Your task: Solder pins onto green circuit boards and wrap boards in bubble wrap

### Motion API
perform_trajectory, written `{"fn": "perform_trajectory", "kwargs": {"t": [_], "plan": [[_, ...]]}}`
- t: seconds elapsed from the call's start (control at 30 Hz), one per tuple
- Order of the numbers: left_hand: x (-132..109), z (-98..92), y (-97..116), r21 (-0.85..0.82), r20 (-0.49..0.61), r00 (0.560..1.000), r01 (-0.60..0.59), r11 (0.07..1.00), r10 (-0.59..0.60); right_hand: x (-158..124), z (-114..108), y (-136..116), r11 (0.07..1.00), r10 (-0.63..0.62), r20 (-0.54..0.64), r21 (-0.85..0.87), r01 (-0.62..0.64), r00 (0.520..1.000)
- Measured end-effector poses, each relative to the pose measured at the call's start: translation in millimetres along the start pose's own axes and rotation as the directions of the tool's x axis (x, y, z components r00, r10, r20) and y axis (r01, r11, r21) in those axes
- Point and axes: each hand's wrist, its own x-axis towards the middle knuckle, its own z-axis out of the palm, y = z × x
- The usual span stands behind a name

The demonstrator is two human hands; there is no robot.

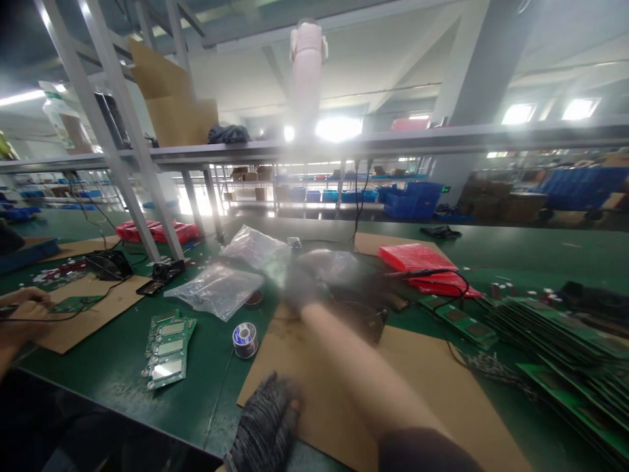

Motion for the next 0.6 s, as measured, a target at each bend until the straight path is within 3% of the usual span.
{"fn": "perform_trajectory", "kwargs": {"t": [0.1, 0.2, 0.3, 0.4, 0.5, 0.6], "plan": [[-5.8, 0.6, -9.4, -0.029, -0.047, 0.997, 0.052, 0.998, -0.053, -44.8, -19.2, 27.1, 0.991, -0.118, 0.005, 0.066, 0.118, 0.993], [-17.6, 0.9, -19.8, -0.079, -0.124, 0.981, 0.142, 0.987, -0.151, -106.4, -31.3, 65.8, 0.980, -0.167, 0.074, 0.120, 0.157, 0.983], [-26.9, -1.3, -27.1, -0.138, -0.217, 0.943, 0.228, 0.964, -0.254, -159.0, -29.9, 89.7, 0.975, -0.153, 0.215, 0.190, 0.112, 0.965], [-27.5, -2.4, -28.4, -0.135, -0.260, 0.928, 0.238, 0.962, -0.266, -188.5, -22.1, 99.1, 0.977, -0.045, 0.282, 0.211, -0.016, 0.958], [-23.9, 1.8, -24.8, -0.054, -0.228, 0.953, 0.193, 0.980, -0.201, -206.3, -22.5, 122.3, 0.964, 0.044, 0.181, 0.249, -0.089, 0.982], [-21.4, 9.5, -22.1, 0.051, -0.171, 0.981, 0.107, 0.993, -0.097, -226.2, -31.4, 172.8, 0.950, 0.093, 0.036, 0.296, -0.099, 0.995]]}}
